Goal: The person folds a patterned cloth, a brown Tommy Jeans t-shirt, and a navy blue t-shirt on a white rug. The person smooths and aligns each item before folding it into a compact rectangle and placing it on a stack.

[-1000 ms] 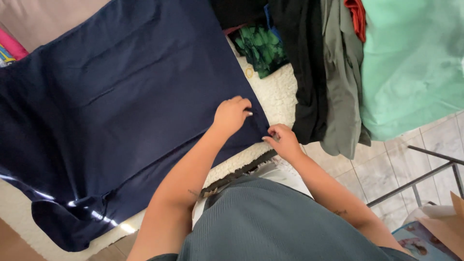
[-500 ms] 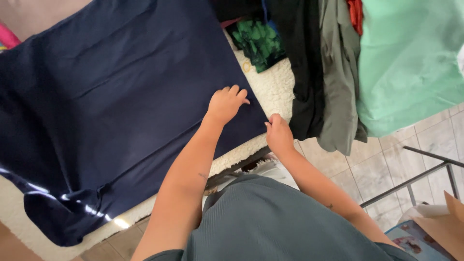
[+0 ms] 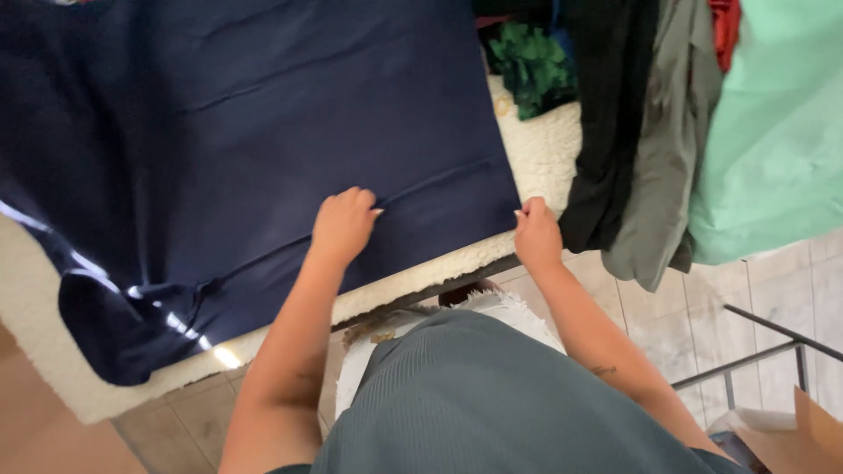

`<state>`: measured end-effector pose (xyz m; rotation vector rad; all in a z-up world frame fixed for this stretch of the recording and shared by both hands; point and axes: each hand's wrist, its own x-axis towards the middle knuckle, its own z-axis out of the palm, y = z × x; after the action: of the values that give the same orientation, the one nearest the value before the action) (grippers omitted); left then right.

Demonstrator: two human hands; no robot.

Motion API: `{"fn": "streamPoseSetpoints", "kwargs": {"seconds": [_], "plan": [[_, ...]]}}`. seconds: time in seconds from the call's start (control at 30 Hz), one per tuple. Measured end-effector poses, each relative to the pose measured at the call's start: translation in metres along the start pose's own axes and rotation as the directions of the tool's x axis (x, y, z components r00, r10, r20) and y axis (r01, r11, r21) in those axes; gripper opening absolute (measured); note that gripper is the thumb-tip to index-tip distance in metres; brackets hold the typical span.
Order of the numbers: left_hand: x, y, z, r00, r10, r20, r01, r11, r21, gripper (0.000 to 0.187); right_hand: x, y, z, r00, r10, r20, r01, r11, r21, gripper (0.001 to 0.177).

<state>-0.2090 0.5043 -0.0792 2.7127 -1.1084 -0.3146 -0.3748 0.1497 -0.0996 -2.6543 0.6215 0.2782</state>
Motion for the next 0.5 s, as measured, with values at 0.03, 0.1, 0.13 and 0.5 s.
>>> {"fn": "streamPoseSetpoints", "kwargs": {"seconds": [0.03,0.1,0.13,0.5], "plan": [[-0.019,-0.017,0.002,0.999,-0.036,-0.010,0.037,0.996,0.077,0.026,0.002,0.001,0.003,1.000,0.011,-0.025,-0.011,1.000,0.005,0.015],[-0.050,-0.038,0.004,0.996,-0.088,-0.023,0.090,0.985,0.149,0.024,-0.002,0.002,0.005,0.999,0.008,-0.040,-0.008,1.000,0.004,0.015],[-0.057,-0.046,0.004,0.993,-0.090,-0.071,0.099,0.985,0.142,0.023,-0.002,0.000,0.004,0.998,0.049,-0.034,-0.049,0.999,-0.002,0.014],[-0.144,-0.096,-0.005,0.980,-0.129,-0.154,0.152,0.978,0.146,0.029,-0.005,-0.005,0.009,0.992,0.061,-0.112,-0.060,0.998,0.013,0.013]]}}
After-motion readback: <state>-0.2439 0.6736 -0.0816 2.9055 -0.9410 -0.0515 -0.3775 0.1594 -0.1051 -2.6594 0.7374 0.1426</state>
